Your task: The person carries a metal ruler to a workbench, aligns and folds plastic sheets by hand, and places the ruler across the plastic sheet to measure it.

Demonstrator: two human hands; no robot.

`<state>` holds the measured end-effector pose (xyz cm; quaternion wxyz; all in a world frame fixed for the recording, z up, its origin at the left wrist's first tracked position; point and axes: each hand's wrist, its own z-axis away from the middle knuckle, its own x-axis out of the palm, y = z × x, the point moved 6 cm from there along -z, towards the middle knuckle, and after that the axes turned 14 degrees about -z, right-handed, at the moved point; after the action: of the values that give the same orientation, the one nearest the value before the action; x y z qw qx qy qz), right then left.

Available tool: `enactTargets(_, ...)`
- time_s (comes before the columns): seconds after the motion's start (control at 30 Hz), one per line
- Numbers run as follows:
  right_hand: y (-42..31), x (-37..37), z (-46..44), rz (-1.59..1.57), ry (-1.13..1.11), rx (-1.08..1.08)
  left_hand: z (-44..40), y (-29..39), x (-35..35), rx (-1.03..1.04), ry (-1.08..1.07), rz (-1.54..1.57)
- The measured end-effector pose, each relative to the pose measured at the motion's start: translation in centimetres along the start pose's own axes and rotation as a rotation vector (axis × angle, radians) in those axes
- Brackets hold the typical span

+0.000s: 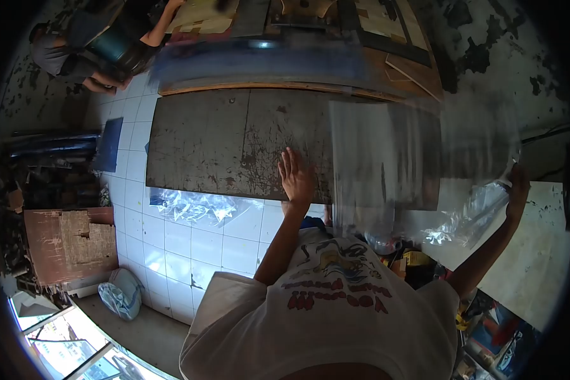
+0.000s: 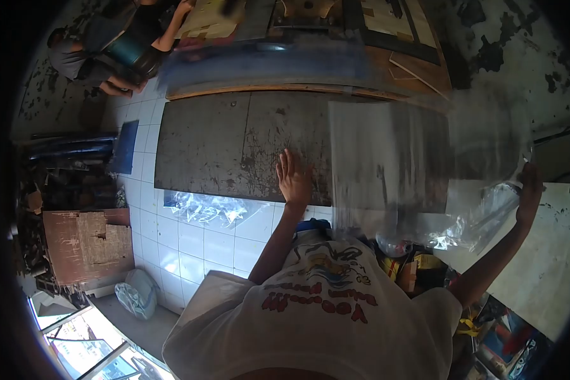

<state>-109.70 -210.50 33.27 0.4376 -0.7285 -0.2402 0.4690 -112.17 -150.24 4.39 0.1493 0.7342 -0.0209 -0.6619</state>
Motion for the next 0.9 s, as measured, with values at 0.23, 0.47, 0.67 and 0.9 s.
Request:
enactTargets(0.23, -3.5, 6.9, 1.3, -0.263, -0.049, -0.075, -1.5, 0.6, 0.5, 0.206, 0.053, 0.031)
enactTargets(0.47, -6.6, 7.7, 2.3, -0.391, 0.001, -0.019, -5.3, -11.4, -6.5, -0.102, 0.347, 0.088)
enactTargets(0.67, -3.3, 8.3, 3.2, -0.5, 0.09, 0.022, -9.9, -36.4, -14.3, -0.271, 0.48, -0.055)
enactTargets(0.9, 17.0, 11.8, 1.6, -0.51, -0.004, 0.239, -12.3, -59.4, -24.4, -0.534, 0.589, -0.415)
